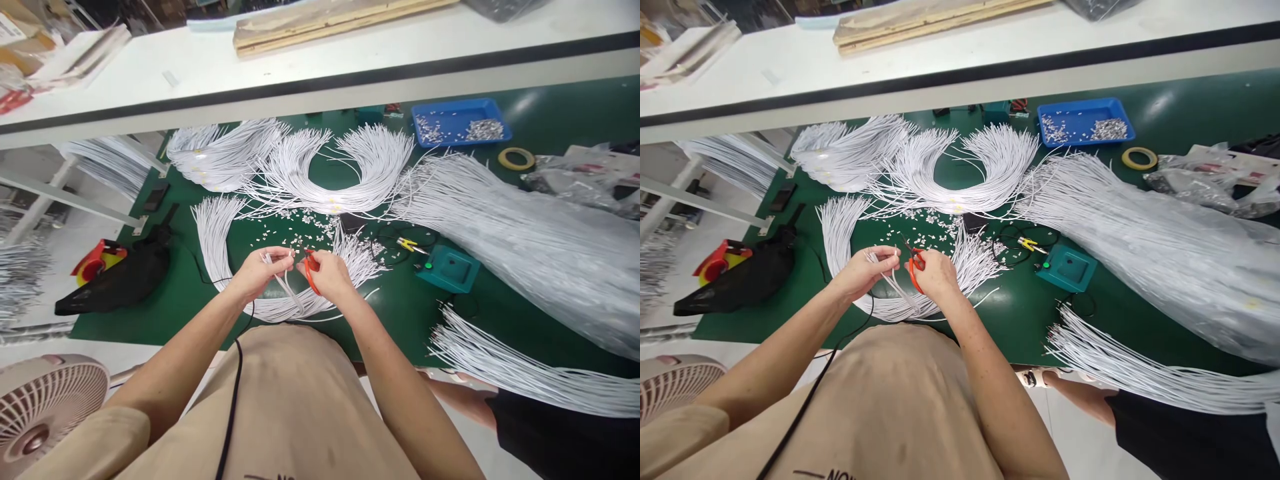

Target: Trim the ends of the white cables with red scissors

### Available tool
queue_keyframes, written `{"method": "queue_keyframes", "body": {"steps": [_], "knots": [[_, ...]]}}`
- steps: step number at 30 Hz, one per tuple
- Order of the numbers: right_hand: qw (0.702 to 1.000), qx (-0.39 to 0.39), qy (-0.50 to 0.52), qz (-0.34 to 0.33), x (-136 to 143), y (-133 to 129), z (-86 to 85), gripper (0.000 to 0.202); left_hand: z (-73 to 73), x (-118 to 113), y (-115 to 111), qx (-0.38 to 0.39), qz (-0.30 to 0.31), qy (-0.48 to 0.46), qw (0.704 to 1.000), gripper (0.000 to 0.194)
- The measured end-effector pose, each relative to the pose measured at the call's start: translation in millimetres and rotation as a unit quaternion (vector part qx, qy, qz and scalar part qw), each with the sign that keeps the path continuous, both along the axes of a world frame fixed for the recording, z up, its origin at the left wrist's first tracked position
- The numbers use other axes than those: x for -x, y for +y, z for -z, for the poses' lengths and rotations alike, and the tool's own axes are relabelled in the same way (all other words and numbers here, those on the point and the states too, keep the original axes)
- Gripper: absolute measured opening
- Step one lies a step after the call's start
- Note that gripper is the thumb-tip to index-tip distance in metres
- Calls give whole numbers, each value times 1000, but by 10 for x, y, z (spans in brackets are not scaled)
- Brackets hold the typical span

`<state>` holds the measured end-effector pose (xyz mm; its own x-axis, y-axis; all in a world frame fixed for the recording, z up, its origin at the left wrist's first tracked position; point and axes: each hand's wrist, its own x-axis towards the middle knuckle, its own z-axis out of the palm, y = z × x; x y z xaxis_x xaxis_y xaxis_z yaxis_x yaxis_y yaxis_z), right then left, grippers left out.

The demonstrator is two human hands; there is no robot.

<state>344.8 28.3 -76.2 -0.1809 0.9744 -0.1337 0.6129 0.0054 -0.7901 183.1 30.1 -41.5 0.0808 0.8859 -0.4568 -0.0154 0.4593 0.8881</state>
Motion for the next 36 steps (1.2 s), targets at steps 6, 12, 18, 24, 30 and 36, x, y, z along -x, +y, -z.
{"method": "queue_keyframes", "body": {"steps": [6,12,18,24,30,36], "knots": [[996,-5,-81,-34,17,-18,-82,31,52,18,7,-37,-8,36,999,32],[996,53,-65,-34,13,-8,-66,42,53,42,-8,-61,24,66,996,30],[996,89,-18,-22,11,-7,-45,46,21,29,6,-63,45,76,994,34],[995,92,-35,-22,2,-25,-72,41,27,32,14,-58,33,77,995,33],[993,43,-100,-41,8,-41,-96,39,4,32,5,-44,38,72,996,33],[981,0,-189,-45,9,-46,-186,34,-46,12,-10,-66,31,115,991,32]]}}
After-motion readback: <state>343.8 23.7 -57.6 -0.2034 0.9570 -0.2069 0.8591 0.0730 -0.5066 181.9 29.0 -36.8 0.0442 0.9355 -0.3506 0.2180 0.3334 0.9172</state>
